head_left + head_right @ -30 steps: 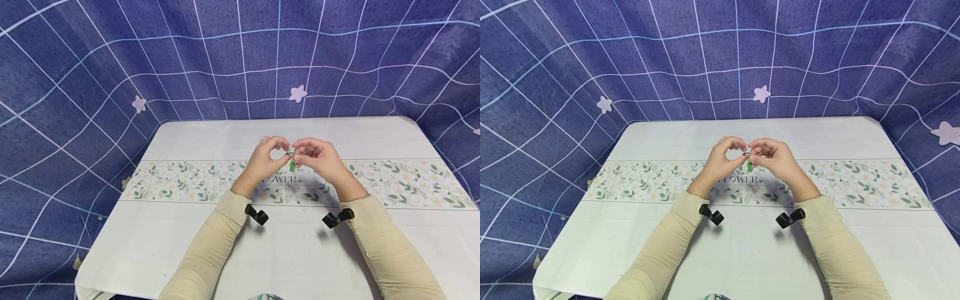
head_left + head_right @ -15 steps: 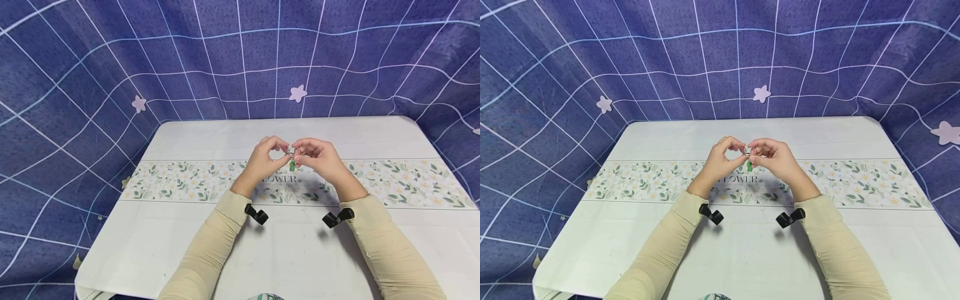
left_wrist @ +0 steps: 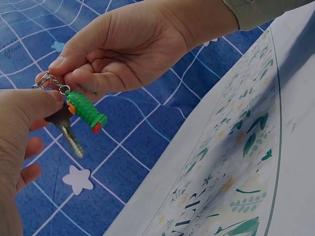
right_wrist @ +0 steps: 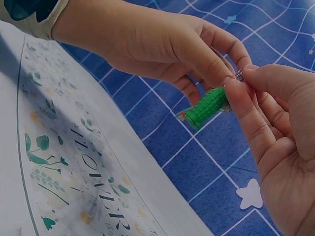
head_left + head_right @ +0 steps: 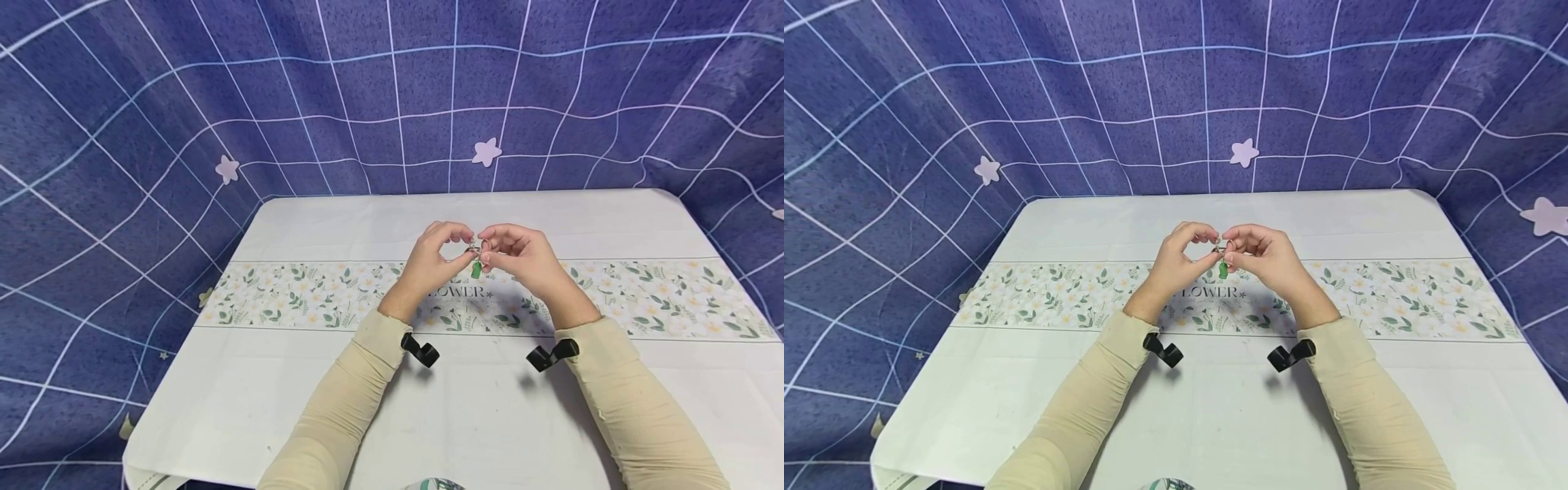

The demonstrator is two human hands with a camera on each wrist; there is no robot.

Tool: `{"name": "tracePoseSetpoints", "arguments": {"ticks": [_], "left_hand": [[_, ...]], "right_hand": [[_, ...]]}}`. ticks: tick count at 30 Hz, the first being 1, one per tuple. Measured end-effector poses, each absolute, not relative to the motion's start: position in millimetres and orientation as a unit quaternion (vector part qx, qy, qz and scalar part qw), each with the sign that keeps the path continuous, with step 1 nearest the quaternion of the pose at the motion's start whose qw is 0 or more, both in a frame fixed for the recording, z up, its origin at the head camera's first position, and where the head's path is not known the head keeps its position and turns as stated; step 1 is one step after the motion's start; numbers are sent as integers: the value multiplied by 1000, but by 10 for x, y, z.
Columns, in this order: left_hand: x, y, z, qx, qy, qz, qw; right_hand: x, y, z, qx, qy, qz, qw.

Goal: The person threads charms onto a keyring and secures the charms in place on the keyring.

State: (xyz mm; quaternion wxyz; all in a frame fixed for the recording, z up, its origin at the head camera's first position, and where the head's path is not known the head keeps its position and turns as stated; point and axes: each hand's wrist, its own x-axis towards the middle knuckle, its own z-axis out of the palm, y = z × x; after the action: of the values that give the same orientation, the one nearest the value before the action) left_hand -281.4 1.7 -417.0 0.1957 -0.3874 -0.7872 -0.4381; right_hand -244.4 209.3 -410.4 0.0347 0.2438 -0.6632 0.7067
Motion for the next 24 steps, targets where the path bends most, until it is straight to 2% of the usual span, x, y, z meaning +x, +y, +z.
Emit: {"name": "tracePoseSetpoints", "arguments": {"ticks": [12, 24], "left_hand": [[-2796, 16, -4147, -365, -799, -441, 181], [-2804, 5, -4156, -383, -793, -437, 185]], "right_hand": [[-2445, 2094, -4112, 250, -664, 704, 32], [-2443, 2091, -4109, 243, -664, 706, 41]]}}
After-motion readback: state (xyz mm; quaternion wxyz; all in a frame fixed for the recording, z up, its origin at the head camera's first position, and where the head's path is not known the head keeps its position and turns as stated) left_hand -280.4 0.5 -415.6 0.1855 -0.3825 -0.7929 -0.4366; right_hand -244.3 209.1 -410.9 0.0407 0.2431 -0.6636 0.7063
